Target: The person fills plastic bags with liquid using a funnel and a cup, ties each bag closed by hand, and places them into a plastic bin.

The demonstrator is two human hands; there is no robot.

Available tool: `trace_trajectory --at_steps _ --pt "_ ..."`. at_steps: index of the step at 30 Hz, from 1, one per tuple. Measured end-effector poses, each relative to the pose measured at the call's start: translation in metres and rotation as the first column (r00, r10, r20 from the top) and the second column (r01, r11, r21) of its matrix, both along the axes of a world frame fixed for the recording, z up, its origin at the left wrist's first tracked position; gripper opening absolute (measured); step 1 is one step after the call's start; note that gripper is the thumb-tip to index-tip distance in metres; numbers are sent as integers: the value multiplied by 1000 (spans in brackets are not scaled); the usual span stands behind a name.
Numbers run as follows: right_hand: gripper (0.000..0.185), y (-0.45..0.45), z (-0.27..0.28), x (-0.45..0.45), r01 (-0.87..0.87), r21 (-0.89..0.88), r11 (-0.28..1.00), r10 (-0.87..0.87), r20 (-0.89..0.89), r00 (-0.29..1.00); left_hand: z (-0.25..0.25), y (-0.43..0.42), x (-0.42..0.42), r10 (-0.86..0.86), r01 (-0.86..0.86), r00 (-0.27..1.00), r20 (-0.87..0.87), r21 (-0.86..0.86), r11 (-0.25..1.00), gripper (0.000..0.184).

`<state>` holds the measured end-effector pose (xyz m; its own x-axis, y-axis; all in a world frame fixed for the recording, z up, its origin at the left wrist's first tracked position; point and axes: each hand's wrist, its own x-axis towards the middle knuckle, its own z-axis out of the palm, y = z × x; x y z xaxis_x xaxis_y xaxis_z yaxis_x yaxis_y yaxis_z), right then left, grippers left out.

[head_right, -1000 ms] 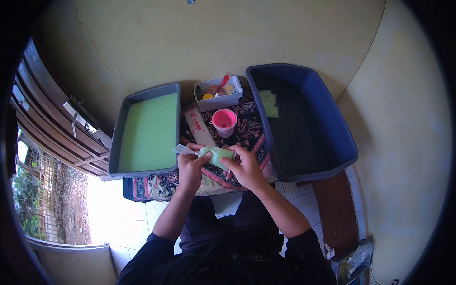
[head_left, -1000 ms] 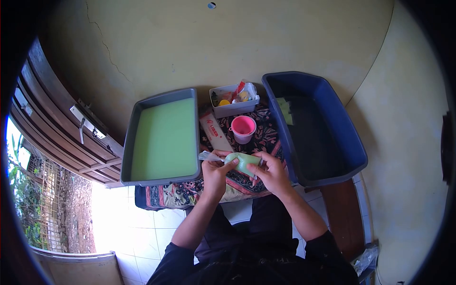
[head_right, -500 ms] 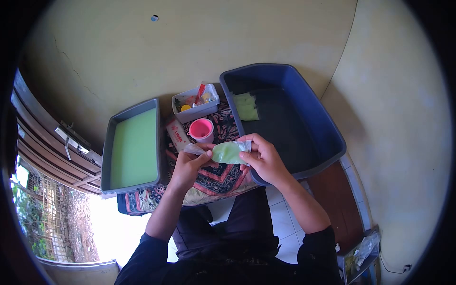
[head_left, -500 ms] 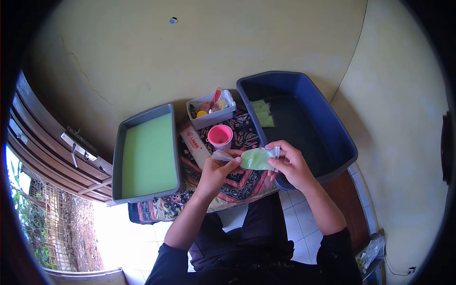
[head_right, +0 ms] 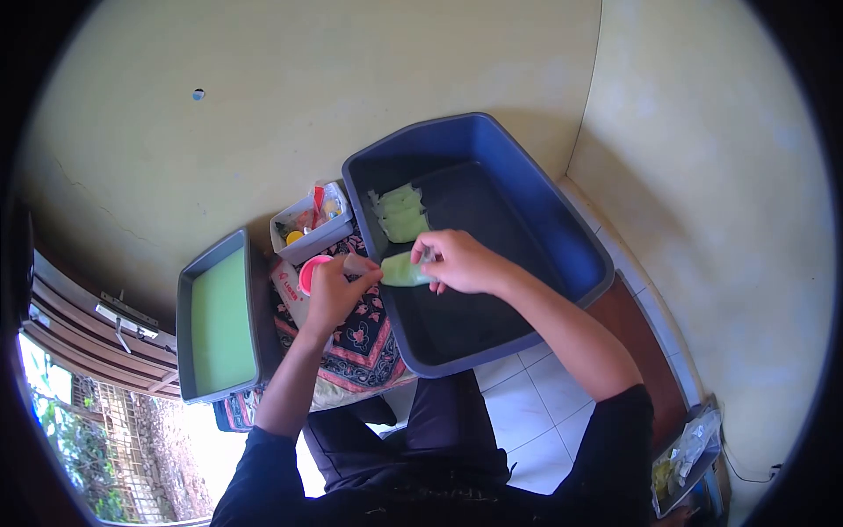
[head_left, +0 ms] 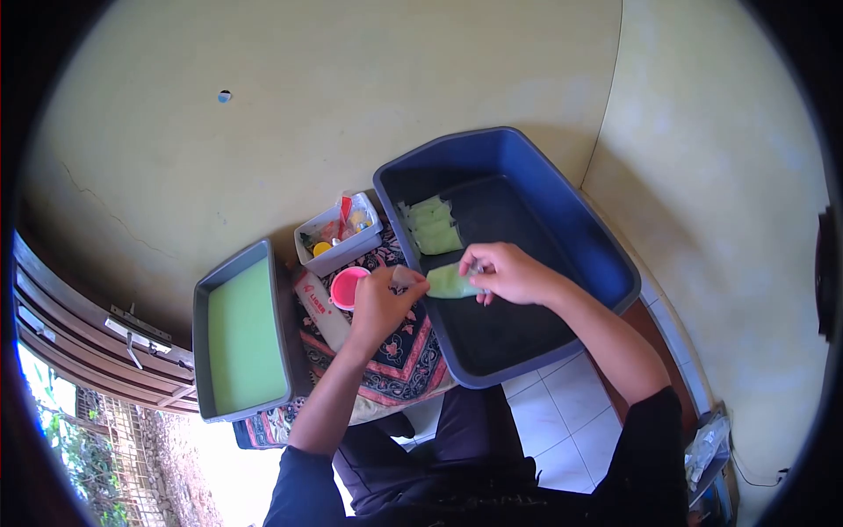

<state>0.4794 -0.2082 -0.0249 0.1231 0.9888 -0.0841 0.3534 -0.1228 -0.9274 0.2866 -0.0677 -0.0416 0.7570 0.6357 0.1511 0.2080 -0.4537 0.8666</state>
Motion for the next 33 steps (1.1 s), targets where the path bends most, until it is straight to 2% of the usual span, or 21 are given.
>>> trace_trajectory --at_steps 1,2,3,5,6,8,9,11,12,13,14,15,17,20,22,24,26,27,29,31,33 --pt "14 14 -8 13 5 -31 1000 -4 35 999 0 8 11 -19 23 1000 -19 225 974 12" --pt "14 29 -17 25 10 -62 998 -6 72 997 -1 17 23 -35 48 999 -38 438 898 13" --pt "15 43 -24 36 17 -102 995 -4 134 991 -6 28 35 -39 53 998 -42 438 897 13" --pt "17 63 -35 50 26 -139 990 1 190 982 -21 51 57 -93 146 989 -117 606 782 13" --pt "19 71 -41 54 26 -188 982 23 255 967 -26 59 65 -91 147 988 -122 607 781 13" --pt "22 83 -51 58 27 -237 971 51 318 947 -32 68 79 -15 239 948 -317 681 692 19" --pt "25 88 -55 59 40 -300 953 58 312 948 -28 69 82 -12 238 948 -319 682 691 19" --pt "28 98 -60 62 54 -357 932 62 306 950 -21 70 90 54 340 856 -515 638 691 21" --pt "29 102 -62 64 31 -391 920 103 316 943 -20 71 95 54 341 855 -516 638 690 21" --pt "31 105 -65 65 7 -426 905 145 325 935 -20 71 100 100 396 787 -609 623 675 22" --pt "31 107 -68 65 5 -427 904 148 325 934 -20 71 104 150 446 709 -690 602 662 23" --pt "31 111 -74 66 14 -398 917 136 348 928 -16 71 109 154 442 710 -687 605 662 23" --pt "31 121 -86 66 15 -367 930 132 373 918 -10 71 115 155 549 582 -798 526 649 28" --pt "32 123 -105 68 -21 -267 964 154 490 858 -16 78 125 194 531 534 -823 505 681 31" --pt "32 115 -101 65 20 -199 980 99 571 815 -16 77 127 177 556 537 -825 503 662 31" --pt "33 109 -91 69 32 -237 971 117 590 799 -17 77 125 157 585 534 -831 497 641 31" --pt "34 105 -90 74 50 -278 959 134 604 786 -19 78 123 17 588 643 -766 508 630 29" --pt "35 106 -91 78 -1 -292 956 178 581 794 -21 80 126 16 590 642 -767 507 628 29" --pt "36 106 -95 81 -50 -307 950 221 554 803 -26 83 132 50 661 513 -857 431 614 27" --pt "36 105 -100 78 -105 -278 955 250 560 790 -25 79 137 80 692 469 -880 422 586 27" --pt "36 108 -104 72 -73 -286 955 234 583 778 -26 77 137 110 720 426 -898 410 559 26"
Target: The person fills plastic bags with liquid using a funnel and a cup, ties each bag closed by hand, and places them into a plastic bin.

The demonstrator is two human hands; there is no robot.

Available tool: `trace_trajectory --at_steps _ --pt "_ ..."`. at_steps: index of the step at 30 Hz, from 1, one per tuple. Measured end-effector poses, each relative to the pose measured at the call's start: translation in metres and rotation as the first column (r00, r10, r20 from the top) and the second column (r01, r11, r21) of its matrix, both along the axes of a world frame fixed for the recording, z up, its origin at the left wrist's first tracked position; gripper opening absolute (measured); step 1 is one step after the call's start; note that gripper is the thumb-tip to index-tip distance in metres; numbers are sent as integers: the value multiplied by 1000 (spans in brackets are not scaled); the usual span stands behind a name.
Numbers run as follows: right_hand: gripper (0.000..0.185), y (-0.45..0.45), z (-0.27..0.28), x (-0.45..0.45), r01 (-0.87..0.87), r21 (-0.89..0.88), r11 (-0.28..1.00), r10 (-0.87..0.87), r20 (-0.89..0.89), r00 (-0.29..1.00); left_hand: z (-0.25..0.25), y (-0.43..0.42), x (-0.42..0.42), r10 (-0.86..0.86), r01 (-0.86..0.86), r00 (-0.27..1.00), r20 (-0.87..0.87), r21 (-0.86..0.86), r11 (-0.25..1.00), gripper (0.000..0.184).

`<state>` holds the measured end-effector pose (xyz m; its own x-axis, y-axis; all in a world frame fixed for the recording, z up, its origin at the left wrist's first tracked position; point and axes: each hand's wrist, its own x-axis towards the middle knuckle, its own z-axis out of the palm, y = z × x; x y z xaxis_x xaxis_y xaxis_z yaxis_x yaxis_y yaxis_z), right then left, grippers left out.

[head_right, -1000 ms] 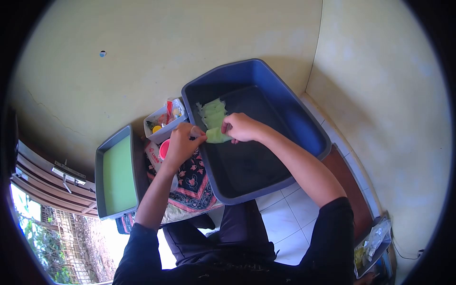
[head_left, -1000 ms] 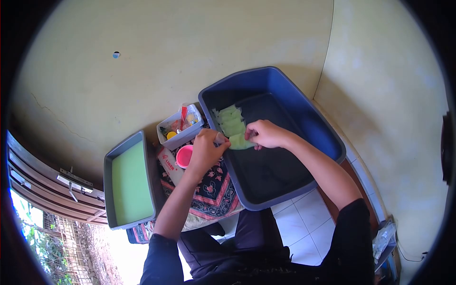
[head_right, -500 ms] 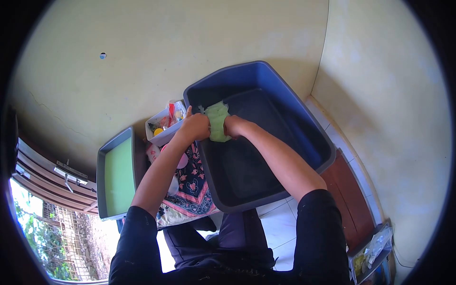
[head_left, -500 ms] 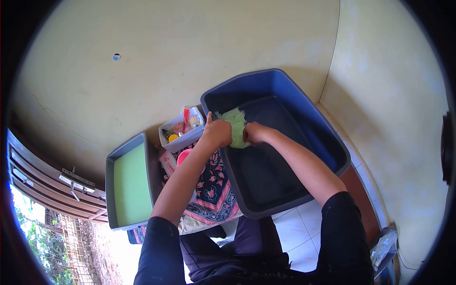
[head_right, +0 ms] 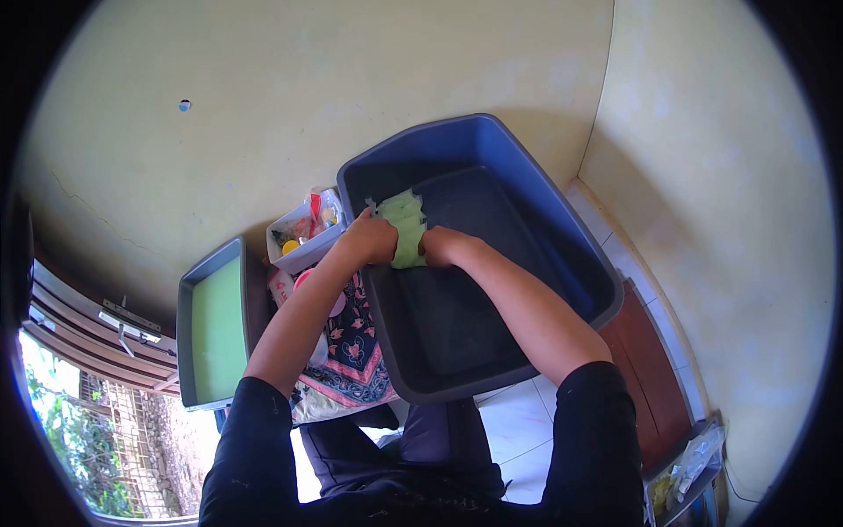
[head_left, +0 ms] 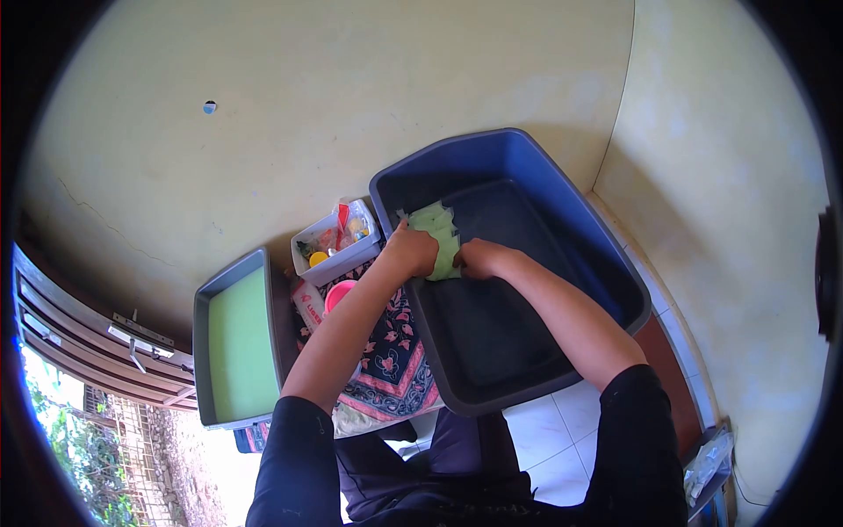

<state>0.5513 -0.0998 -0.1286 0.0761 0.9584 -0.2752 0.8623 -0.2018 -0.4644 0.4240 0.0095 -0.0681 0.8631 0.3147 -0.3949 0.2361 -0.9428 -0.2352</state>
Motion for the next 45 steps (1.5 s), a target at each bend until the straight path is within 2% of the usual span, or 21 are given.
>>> trace_trajectory --at_steps 3,6,8,9,11,12,14,15,18,19,21,24,25,31,33,35,37,39,41,43,45 --pt "37 -1 0 -1 31 -18 999 -30 47 998 1 1 0 -9 9 1000 10 -33 999 26" --pt "40 -5 5 -1 32 -38 999 -29 64 998 6 -1 -11 -36 46 991 132 -74 996 24" --pt "41 -8 7 -1 23 -46 999 -20 71 997 9 -4 -22 60 -6 946 319 -169 986 25" --pt "41 -11 11 -2 38 -63 997 -32 82 996 8 -3 -28 65 -10 944 322 -170 985 25" --pt "42 -14 20 -5 47 -78 996 -39 94 995 6 -1 -44 40 161 774 632 -257 953 24" --pt "42 -14 25 -7 29 -69 997 -20 128 992 5 -2 -53 43 156 772 634 -256 954 24" --pt "42 -17 36 -10 5 -59 998 5 163 987 3 -6 -74 343 240 520 782 -519 820 20" --pt "42 -22 52 -13 4 -38 999 1 137 991 6 -11 -90 348 233 514 784 -519 823 20" --pt "41 -26 82 -27 -71 96 993 68 41 997 8 -21 -146 475 186 308 824 -542 819 19" --pt "41 -30 91 -33 -87 91 992 83 46 995 5 -22 -162 484 176 297 823 -545 820 19" --pt "37 -40 111 -51 -107 286 952 112 0 994 3 -23 -190 569 194 283 772 -627 755 20" --pt "35 -57 141 -89 -144 365 920 155 -2 988 1 -30 -227 624 150 255 739 -667 729 16" --pt "35 -61 144 -101 -153 363 919 163 4 987 1 -30 -237 681 111 269 681 -724 681 15" --pt "34 -81 149 -169 -134 404 905 185 -90 978 -16 -33 -269 721 102 184 668 -742 662 17" --pt "33 -83 139 -195 -166 474 865 228 -76 971 -23 -38 -276 721 95 146 677 -735 672 20" --pt "30 -82 136 -225 -118 474 872 231 -186 955 -28 -45 -283 791 67 152 592 -805 589 28" --pt "25 -75 112 -251 -69 542 837 266 -295 918 -46 -51 -291 793 55 172 584 -809 585 35" --pt "20 -63 78 -273 37 557 830 271 -461 845 -67 -58 -298 810 35 102 578 -816 578 40" --pt "18 -50 40 -285 46 538 842 241 -451 859 -83 -70 -303 835 37 92 542 -840 541 41" --pt "16 -37 6 -289 51 519 853 215 -439 872 -108 -73 -307 677 -74 95 730 -673 736 38" --pt "15 -27 -17 -292 68 561 825 110 -277 955 -108 -72 -309 668 -98 64 741 -662 743 32"
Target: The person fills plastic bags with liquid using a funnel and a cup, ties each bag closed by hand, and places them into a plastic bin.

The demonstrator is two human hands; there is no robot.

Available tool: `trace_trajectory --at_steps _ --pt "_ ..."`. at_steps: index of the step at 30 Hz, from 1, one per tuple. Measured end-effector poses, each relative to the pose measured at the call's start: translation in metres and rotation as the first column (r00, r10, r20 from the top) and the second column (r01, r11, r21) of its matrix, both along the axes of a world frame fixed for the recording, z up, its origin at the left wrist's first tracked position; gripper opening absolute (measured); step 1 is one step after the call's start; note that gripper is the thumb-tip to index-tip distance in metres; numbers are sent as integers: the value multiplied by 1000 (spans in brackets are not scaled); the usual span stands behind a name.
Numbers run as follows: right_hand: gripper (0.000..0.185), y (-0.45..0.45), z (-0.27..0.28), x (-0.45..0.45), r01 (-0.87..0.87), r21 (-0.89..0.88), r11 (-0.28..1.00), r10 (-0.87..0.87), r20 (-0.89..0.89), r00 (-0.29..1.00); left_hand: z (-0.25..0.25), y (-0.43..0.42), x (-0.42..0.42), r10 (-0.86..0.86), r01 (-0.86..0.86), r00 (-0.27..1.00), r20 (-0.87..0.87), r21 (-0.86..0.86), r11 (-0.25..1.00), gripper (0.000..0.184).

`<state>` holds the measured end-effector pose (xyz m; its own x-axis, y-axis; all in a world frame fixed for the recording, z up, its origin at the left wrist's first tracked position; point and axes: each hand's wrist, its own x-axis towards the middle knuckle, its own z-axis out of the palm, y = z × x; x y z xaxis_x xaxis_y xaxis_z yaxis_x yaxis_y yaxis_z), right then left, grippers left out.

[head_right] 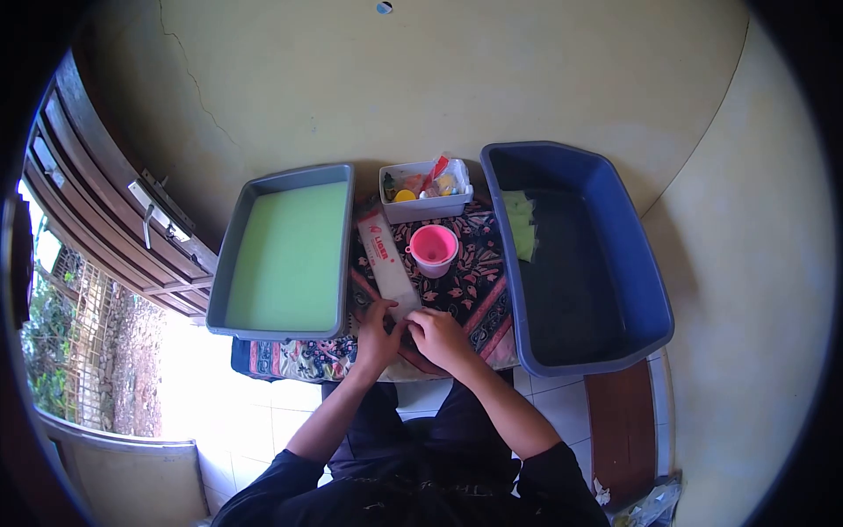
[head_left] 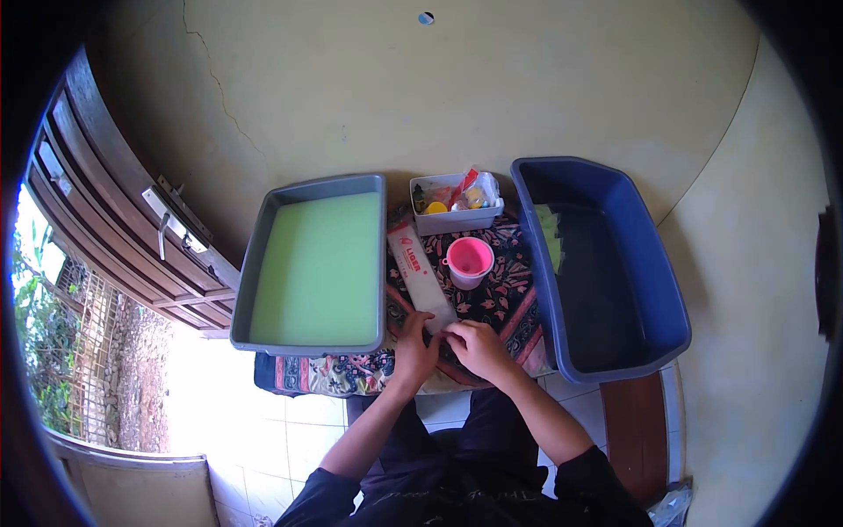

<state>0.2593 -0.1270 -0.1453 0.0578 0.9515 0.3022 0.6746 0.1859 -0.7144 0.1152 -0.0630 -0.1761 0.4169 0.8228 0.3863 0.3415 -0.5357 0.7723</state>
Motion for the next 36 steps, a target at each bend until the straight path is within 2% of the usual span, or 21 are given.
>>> trace_trajectory --at_steps 1,2,4,5,7,8,10,12,14,15,16,17,20,26,28,36 --pt "17 2 -7 -2 64 -104 993 -60 38 997 -5 2 -1 29 -32 999 -40 -90 995 31" --pt "17 2 -14 -4 59 -107 992 -55 39 998 -9 4 -3 53 -67 995 -84 -180 981 29" --pt "20 4 -12 -8 159 50 986 -166 220 961 -11 11 -3 62 -74 996 -57 -233 970 25" --pt "20 6 -14 -8 159 50 986 -166 223 961 -13 14 -2 70 -76 997 -32 -283 956 20" --pt "21 12 -18 -7 120 209 970 -177 278 944 -14 15 1 94 -89 996 8 -262 961 16" --pt "21 16 -20 -6 120 212 970 -177 279 944 -15 17 3 117 -102 992 48 -238 966 13" --pt "18 21 -24 -4 104 251 962 -183 317 931 -17 19 4 94 -86 995 22 -237 968 11" --pt "21 29 -32 0 89 234 968 -175 381 908 -17 20 5 74 -73 997 -5 -236 969 9" --pt "24 31 -39 4 75 209 975 -162 442 882 -17 17 8 83 -54 990 115 -239 970 5" --pt "24 31 -37 4 62 182 981 -143 476 868 -17 17 7 85 -56 990 114 -240 969 5" --pt "25 31 -37 4 51 154 987 -123 509 852 -16 16 5 67 -50 993 93 -173 984 6" --pt "25 31 -37 4 49 154 987 -122 508 853 -15 16 4 49 -41 996 72 -104 994 6" --pt "22 33 -41 4 43 189 981 -129 470 873 -15 17 3 38 -34 998 56 -71 997 7" --pt "18 31 -49 0 60 128 990 -105 381 918 -18 14 1 36 -34 999 19 -103 994 18" --pt "16 30 -47 -2 103 167 981 -144 256 956 -18 14 -1 32 -30 999 9 -124 992 21" --pt "9 24 -27 -5 135 327 935 -181 112 977 -11 16 1 -9 2 999 -38 -169 986 26"
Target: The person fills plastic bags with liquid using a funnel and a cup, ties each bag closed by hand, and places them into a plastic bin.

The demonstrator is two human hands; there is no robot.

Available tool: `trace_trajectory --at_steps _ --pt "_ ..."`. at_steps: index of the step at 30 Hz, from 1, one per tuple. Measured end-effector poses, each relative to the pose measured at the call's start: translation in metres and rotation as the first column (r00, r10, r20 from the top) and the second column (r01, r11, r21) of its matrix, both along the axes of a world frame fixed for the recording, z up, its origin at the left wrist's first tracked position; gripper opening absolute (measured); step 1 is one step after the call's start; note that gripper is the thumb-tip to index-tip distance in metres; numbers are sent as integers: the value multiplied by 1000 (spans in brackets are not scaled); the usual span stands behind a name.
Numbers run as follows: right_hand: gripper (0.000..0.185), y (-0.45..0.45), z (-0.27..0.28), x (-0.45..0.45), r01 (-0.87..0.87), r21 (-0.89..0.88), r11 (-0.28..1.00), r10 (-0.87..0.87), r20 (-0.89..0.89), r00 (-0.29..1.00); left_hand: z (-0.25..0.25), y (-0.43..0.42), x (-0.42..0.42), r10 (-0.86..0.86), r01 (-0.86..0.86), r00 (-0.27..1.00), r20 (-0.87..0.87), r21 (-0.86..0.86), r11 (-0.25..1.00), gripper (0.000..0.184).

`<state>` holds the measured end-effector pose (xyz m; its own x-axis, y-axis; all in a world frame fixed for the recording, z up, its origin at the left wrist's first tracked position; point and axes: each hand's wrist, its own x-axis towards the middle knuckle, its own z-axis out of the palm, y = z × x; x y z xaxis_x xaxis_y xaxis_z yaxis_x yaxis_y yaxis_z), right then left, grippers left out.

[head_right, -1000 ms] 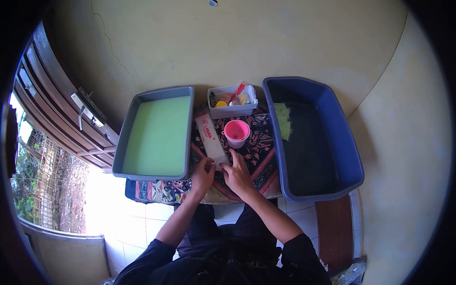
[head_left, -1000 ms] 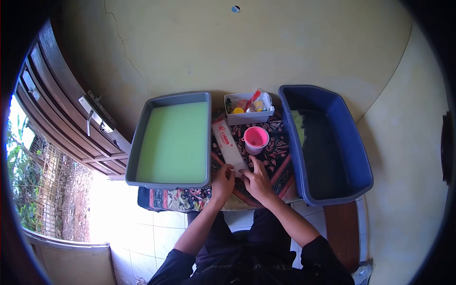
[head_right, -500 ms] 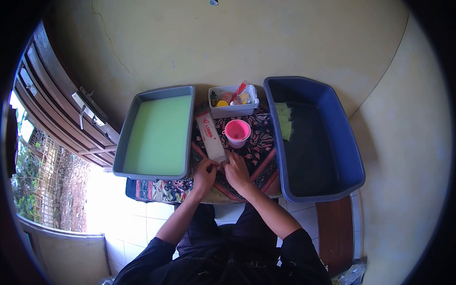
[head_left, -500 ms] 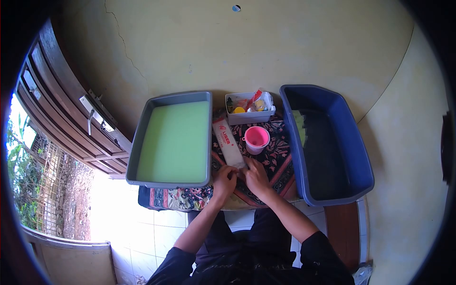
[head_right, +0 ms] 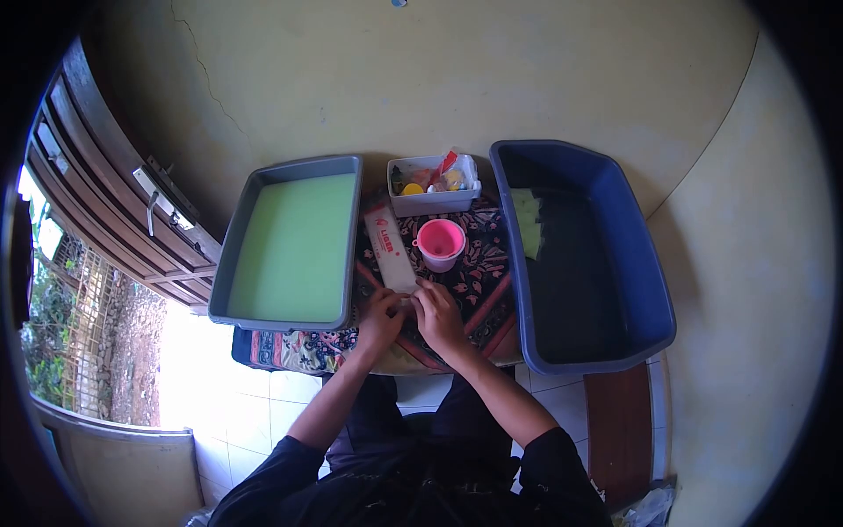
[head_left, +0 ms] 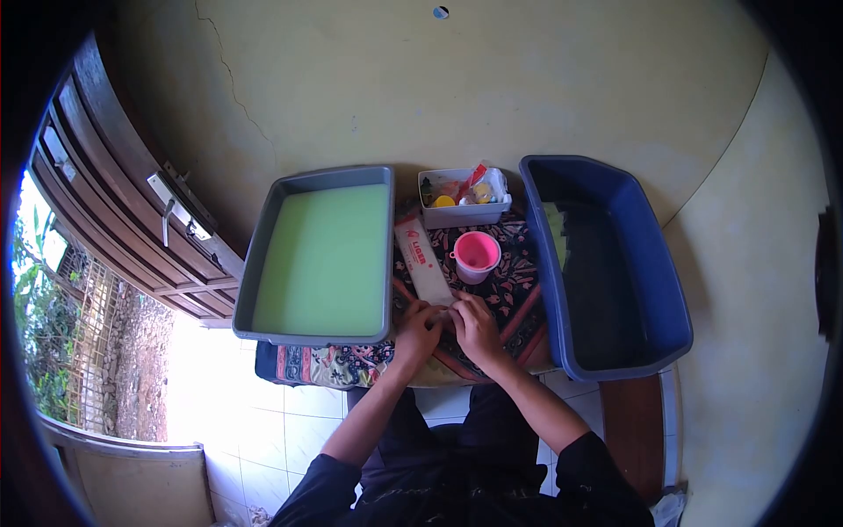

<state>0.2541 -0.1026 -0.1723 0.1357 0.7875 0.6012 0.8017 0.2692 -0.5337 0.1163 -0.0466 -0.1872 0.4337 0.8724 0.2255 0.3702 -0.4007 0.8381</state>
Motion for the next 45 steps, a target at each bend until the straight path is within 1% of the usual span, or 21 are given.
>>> trace_trajectory --at_steps 2,6,9,12,14,16,18,20,21,24,26,29,30,32,33,36,39,41,42,44,45 --pt "8 -3 8 -1 10 33 999 -9 -31 999 -6 3 1 7 0 997 -82 82 997 23" --pt "7 -10 17 -2 0 56 998 10 -183 983 -1 2 3 17 -12 999 -44 97 995 20" --pt "5 -18 27 -5 1 59 998 16 -295 955 5 -1 3 17 -17 996 -89 -7 1000 18" --pt "3 -34 43 -10 -70 42 997 81 -435 897 7 -5 3 76 -56 986 -147 138 989 17" --pt "3 -46 40 -9 -145 33 989 141 -519 843 11 -7 3 -22 22 999 -36 -9 1000 18" --pt "4 -60 35 -7 -277 93 956 281 -545 790 17 -12 3 -25 25 1000 -14 11 1000 21" --pt "7 -75 38 -9 -217 110 970 242 -526 816 26 -18 3 -31 31 999 5 26 999 24" --pt "9 -89 40 -7 -272 125 954 299 -442 846 38 -23 5 -72 80 971 228 -28 996 28" --pt "9 -96 41 -9 -269 97 958 280 -503 817 46 -25 4 -75 84 971 227 -30 996 28" --pt "9 -105 27 -1 -226 84 970 234 -550 802 60 -25 2 -115 102 968 222 70 992 31" --pt "10 -104 14 4 -181 115 977 214 -554 805 59 -24 4 -174 94 950 261 292 952 32" --pt "26 -83 39 5 -120 50 992 104 -858 504 61 -23 6 -291 203 933 213 356 912 32" --pt "26 -74 43 6 -117 52 992 105 -858 503 61 -23 6 -294 206 932 211 358 911 32" --pt "31 -59 46 7 -160 20 987 76 -933 353 64 -25 5 -346 284 921 178 302 910 33" --pt "31 -51 44 8 -161 23 987 79 -933 352 62 -24 4 -347 284 921 176 305 909 33" --pt "25 -30 32 11 -138 -9 990 53 -898 438 54 -22 -2 -350 320 925 147 191 928 34" --pt "9 -18 24 16 -119 -91 989 -19 -865 502 42 -16 -6 -336 341 910 242 21 940 33" --pt "9 -11 22 19 -144 -96 985 -14 -873 487 20 -9 -8 -269 443 805 529 -236 865 35" --pt "9 -10 24 19 -164 -105 981 -16 -882 471 27 -9 -8 -268 443 805 529 -237 865 35" --pt "9 -9 27 21 -182 -141 973 -24 -847 531 41 -7 -7 54 437 663 746 -445 782 37" --pt "10 -9 29 22 -198 -179 964 -28 -807 591 43 -6 -4 83 402 675 733 -460 792 36"
